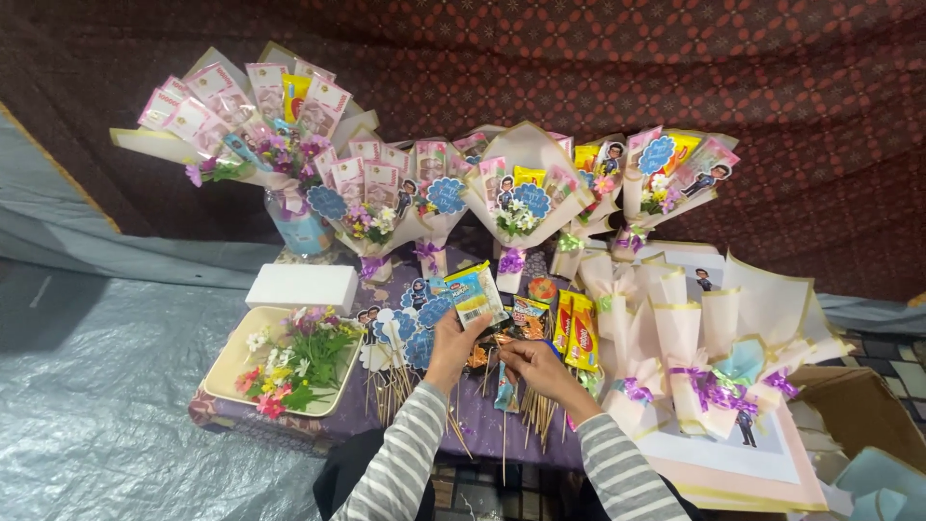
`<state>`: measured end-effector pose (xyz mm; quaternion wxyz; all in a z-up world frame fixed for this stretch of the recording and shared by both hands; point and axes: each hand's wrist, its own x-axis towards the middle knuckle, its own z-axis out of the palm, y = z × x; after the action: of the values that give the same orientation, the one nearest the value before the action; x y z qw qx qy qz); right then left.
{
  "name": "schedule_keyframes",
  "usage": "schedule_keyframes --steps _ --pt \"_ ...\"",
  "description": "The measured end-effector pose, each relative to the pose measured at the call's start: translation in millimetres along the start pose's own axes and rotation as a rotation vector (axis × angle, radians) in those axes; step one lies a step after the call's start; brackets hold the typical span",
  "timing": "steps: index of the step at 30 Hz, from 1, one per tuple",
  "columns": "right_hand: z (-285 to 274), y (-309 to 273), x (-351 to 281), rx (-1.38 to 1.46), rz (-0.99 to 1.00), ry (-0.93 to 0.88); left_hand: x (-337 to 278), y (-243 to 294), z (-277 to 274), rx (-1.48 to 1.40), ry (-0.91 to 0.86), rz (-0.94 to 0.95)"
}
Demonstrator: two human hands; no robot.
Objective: Attaching small snack packets to wooden sticks to be used in gift bouquets.
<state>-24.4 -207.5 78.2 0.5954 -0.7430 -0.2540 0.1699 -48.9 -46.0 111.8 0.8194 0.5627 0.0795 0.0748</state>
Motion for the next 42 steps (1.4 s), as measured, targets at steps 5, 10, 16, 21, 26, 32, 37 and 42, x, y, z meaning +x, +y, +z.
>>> schedule_keyframes --steps 5,10,16,21,26,32,37,42 --pt "-6 -2 -3 0.038 0.009 -0.009 2 -11 4 0.01 -0.017 0.018" --pt "-7 3 -1 0.098 0.088 0.026 7 -19 5 0.05 -0.012 0.023" --pt "-21 2 0 0.21 0.208 0.153 0 -12 19 0.098 0.006 0.014" --pt "-74 79 21 -0.298 0.193 0.388 -5 -6 25 0.078 0.089 -0.072" --pt "-75 82 5 -0.852 0.482 0.212 4 -21 20 0.132 0.006 -0.136" --pt "-47 95 4 -1.044 0.53 -0.038 4 -25 24 0.073 0.01 -0.199" --pt "-30 110 9 -1.145 0.479 -0.007 8 -32 20 -0.024 -0.01 -0.226" --pt "-31 59 0 -1.062 0.234 0.246 11 -34 20 -0.19 -0.021 -0.253"
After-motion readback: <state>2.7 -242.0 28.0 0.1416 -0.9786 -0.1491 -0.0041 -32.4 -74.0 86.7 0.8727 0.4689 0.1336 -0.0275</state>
